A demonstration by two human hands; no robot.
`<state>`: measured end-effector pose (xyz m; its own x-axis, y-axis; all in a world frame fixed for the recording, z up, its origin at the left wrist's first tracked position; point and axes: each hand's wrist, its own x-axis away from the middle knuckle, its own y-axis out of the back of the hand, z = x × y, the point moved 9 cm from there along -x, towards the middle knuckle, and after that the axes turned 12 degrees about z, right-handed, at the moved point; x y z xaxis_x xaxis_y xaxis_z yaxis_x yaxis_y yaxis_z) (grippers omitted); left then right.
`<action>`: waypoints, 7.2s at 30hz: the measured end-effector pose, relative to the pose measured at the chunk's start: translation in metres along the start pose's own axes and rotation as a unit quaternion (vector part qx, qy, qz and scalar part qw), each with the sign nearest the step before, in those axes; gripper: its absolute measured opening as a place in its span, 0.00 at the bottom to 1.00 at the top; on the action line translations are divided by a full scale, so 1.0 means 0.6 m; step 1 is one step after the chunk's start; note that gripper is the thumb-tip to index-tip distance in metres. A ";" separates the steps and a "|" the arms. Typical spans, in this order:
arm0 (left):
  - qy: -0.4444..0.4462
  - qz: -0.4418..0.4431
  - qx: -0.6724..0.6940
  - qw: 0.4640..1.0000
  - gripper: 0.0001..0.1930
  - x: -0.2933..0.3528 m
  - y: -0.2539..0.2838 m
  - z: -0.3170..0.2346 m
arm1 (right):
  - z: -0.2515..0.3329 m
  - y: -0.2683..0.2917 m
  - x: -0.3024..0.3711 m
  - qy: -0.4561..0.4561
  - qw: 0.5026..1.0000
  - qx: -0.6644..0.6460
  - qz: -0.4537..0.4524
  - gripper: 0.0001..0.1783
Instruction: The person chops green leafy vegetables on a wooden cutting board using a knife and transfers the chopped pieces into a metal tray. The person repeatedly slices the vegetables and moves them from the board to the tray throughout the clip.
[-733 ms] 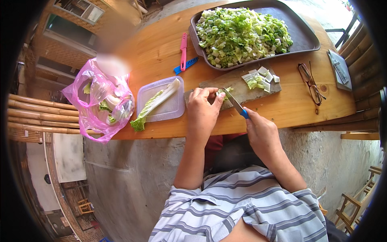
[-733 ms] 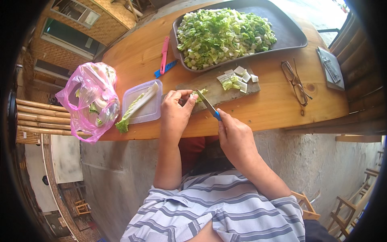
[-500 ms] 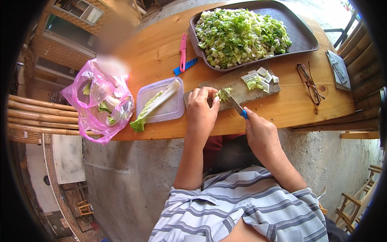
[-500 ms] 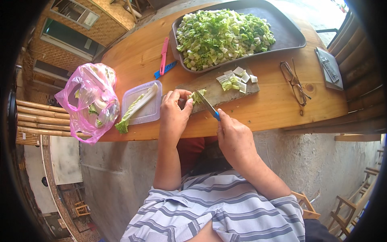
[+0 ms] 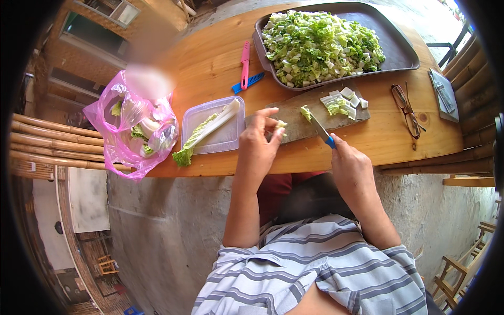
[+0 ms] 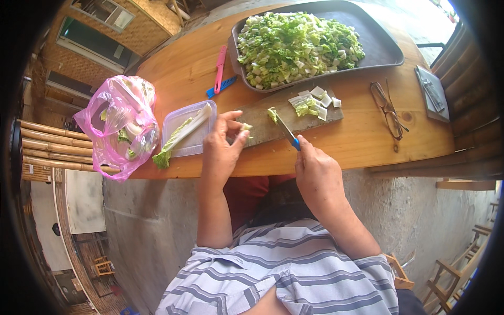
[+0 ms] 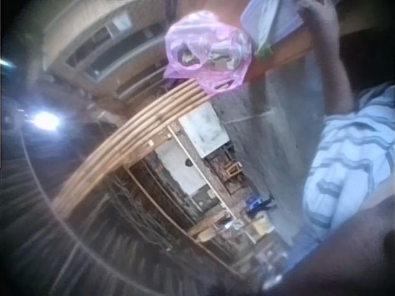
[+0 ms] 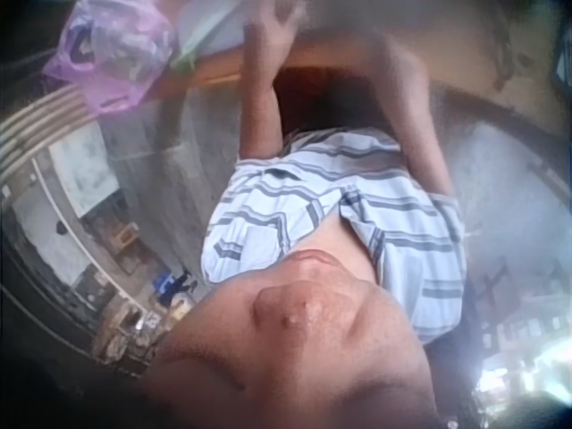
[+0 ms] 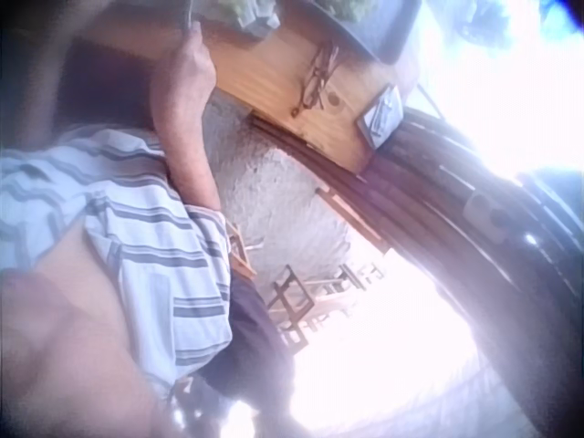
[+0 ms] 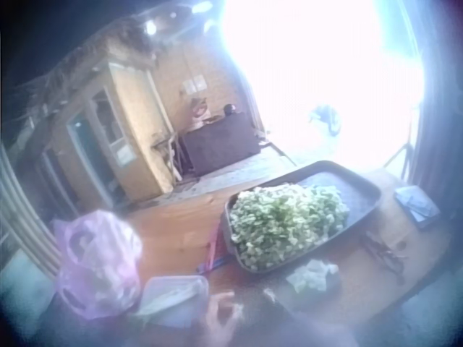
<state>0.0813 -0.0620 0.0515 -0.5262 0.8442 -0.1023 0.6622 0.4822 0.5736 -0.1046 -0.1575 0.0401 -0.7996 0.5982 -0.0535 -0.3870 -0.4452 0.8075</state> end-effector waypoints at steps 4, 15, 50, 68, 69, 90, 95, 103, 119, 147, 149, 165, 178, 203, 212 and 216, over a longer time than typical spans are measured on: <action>-0.079 -0.008 -0.117 0.990 0.19 0.004 -0.023 -0.014 | -0.001 0.022 0.003 0.010 0.999 0.003 -0.032 0.18; -0.123 -0.100 -0.174 0.972 0.09 0.032 -0.017 -0.017 | 0.046 0.009 0.012 0.075 0.997 -0.008 -0.034 0.21; -0.072 -0.139 -0.145 0.977 0.08 0.017 -0.018 0.001 | 0.023 0.011 -0.016 0.012 0.990 -0.131 0.047 0.18; -0.213 -0.084 -0.183 0.956 0.12 -0.253 0.005 -0.161 | -0.064 0.102 0.024 -0.066 0.972 -0.221 -0.038 0.16; -0.164 -0.047 -0.152 0.974 0.12 -0.284 -0.004 -0.161 | -0.066 0.106 0.025 -0.071 0.972 -0.222 -0.039 0.16; -0.038 0.076 -0.183 0.979 0.18 -0.061 -0.069 -0.027 | -0.085 0.102 0.033 -0.075 0.965 -0.249 -0.040 0.15; -0.019 -0.061 -0.094 0.994 0.18 -0.038 -0.065 -0.020 | -0.066 0.091 0.030 -0.062 0.976 -0.209 -0.023 0.15; 0.024 -0.018 -0.189 0.981 0.11 -0.052 -0.092 -0.021 | -0.065 0.086 0.034 -0.064 0.974 -0.218 -0.027 0.16; -0.030 -0.045 -0.181 0.982 0.17 -0.037 -0.080 -0.023 | -0.027 0.065 0.020 -0.005 0.992 -0.124 -0.028 0.18; -0.029 -0.079 -0.135 0.987 0.05 -0.031 -0.088 -0.026 | 0.010 0.000 0.012 -0.007 0.997 0.081 -0.013 0.24; -0.030 -0.075 -0.139 0.987 0.05 -0.032 -0.089 -0.025 | 0.013 -0.006 0.010 -0.006 0.993 0.120 -0.008 0.26; -0.028 -0.104 -0.101 0.989 0.04 -0.030 -0.073 -0.024 | -0.019 0.038 -0.026 -0.040 0.987 -0.152 0.015 0.16; -0.010 0.055 -0.117 0.992 0.08 -0.073 -0.111 -0.032 | -0.060 0.083 0.004 -0.076 0.971 -0.228 -0.019 0.15; -0.042 0.205 -0.153 0.966 0.15 -0.164 -0.129 -0.087 | -0.123 0.114 0.043 -0.111 0.941 -0.314 -0.060 0.16; -0.048 0.146 -0.068 0.986 0.12 -0.138 -0.142 -0.051 | -0.087 0.107 0.045 -0.085 0.953 -0.286 -0.051 0.16; 0.059 0.157 0.067 0.983 0.09 -0.119 -0.123 -0.031 | -0.091 0.109 0.053 -0.091 0.954 -0.282 -0.049 0.16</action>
<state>0.0603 -0.1622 0.0315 -0.3364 0.9276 0.1623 0.8625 0.2344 0.4485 -0.1807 -0.2041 0.0591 -0.6728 0.7391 0.0319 -0.6830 -0.6372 0.3570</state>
